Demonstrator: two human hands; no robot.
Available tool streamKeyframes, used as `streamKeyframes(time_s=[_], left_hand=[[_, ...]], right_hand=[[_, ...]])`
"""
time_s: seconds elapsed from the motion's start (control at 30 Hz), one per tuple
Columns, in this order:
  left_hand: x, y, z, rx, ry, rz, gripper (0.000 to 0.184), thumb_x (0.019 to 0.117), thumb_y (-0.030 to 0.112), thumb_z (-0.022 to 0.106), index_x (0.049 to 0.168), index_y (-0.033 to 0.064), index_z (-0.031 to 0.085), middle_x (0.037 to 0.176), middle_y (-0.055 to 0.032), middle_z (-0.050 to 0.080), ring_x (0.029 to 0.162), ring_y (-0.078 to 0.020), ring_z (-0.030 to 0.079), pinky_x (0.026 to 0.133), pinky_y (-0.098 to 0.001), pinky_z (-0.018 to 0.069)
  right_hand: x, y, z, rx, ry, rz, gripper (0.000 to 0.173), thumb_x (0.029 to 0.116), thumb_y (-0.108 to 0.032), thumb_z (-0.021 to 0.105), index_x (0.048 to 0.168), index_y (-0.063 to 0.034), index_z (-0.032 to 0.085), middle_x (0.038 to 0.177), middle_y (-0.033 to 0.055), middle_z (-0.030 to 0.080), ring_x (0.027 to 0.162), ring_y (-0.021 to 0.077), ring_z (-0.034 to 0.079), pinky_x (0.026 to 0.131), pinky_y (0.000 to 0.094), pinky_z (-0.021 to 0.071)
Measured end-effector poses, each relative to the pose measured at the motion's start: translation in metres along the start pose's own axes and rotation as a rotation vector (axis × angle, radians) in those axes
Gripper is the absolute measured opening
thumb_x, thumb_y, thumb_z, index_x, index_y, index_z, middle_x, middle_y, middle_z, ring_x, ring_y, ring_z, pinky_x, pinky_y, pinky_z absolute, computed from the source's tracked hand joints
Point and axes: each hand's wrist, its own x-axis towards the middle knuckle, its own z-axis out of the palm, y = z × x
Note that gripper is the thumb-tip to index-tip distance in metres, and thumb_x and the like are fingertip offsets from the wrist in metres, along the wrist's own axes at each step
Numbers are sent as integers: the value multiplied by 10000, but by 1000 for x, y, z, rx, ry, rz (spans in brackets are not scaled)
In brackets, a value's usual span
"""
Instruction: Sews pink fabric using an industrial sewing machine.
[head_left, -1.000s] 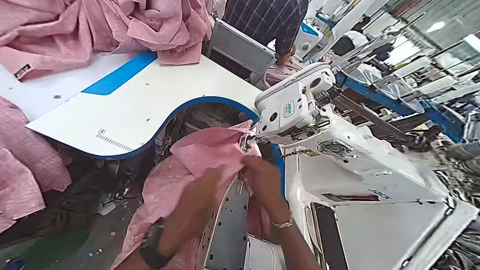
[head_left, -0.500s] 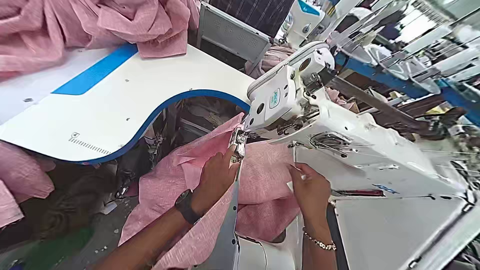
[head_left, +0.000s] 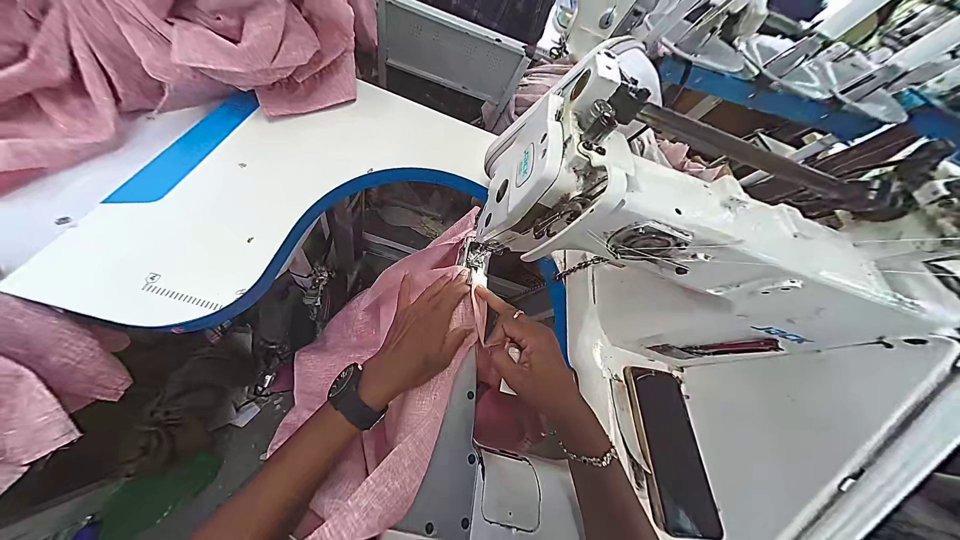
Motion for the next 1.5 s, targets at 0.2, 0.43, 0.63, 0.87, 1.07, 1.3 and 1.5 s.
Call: streamKeyframes(time_s=[0.2, 0.43, 0.63, 0.87, 1.07, 1.3, 1.5], left_hand=[[0, 7, 2, 208, 91, 118, 374, 1041, 221, 459, 1298, 42, 663, 1500, -131, 555, 1415, -371, 491, 1085, -761, 289], [3, 3, 4, -125, 151, 118, 452, 942, 50, 506, 1357, -126, 537, 1408, -268, 584, 1352, -372, 554, 1134, -415, 441], [9, 3, 4, -173, 141, 132, 300, 921, -43, 538, 1202, -66, 642, 1412, -280, 574, 1340, -433, 547, 1085, -469, 480], [12, 5, 8, -175, 171, 119, 323, 893, -65, 553, 1208, -62, 624, 1404, -271, 582, 1355, -428, 532, 1096, -453, 473], [26, 0, 21, -175, 318, 75, 178, 973, -43, 505, 1078, -44, 648, 1262, -257, 658, 1218, -383, 639, 1016, -413, 530], [14, 5, -12, -440, 67, -241, 385, 1008, 230, 568, 1257, -61, 597, 998, -153, 663, 912, -250, 644, 853, -427, 535], [-62, 35, -40, -428, -172, -227, 255, 1013, 150, 548, 1161, -6, 685, 832, -143, 692, 744, -254, 672, 714, -444, 537]], right_hand=[[-6, -19, 0, -469, -13, -74, 148, 773, -150, 601, 689, -30, 618, 1405, 147, 641, 648, 247, 713, 473, 424, 507], [11, 0, 22, 403, 69, 144, 102, 819, -123, 709, 749, -57, 675, 1281, 110, 666, 807, -90, 588, 682, 96, 476], [13, -10, 32, 223, 221, 109, 131, 811, -185, 753, 764, -63, 753, 1339, 171, 661, 973, -45, 662, 798, 118, 531], [13, -8, 27, 409, 175, 187, 91, 770, -106, 763, 704, -74, 709, 1414, 131, 619, 887, -82, 644, 723, 101, 523], [15, -29, 46, 41, 332, 199, 135, 841, -156, 662, 786, -69, 750, 1259, 167, 698, 881, -5, 662, 719, 141, 515], [-22, -75, 38, -568, 367, 210, 215, 909, -140, 646, 934, 19, 789, 760, 178, 718, 671, 328, 710, 596, 497, 556], [-81, -80, -30, -1059, 176, 62, 191, 865, -111, 649, 733, 20, 694, 659, 184, 638, 520, 332, 654, 404, 446, 461]])
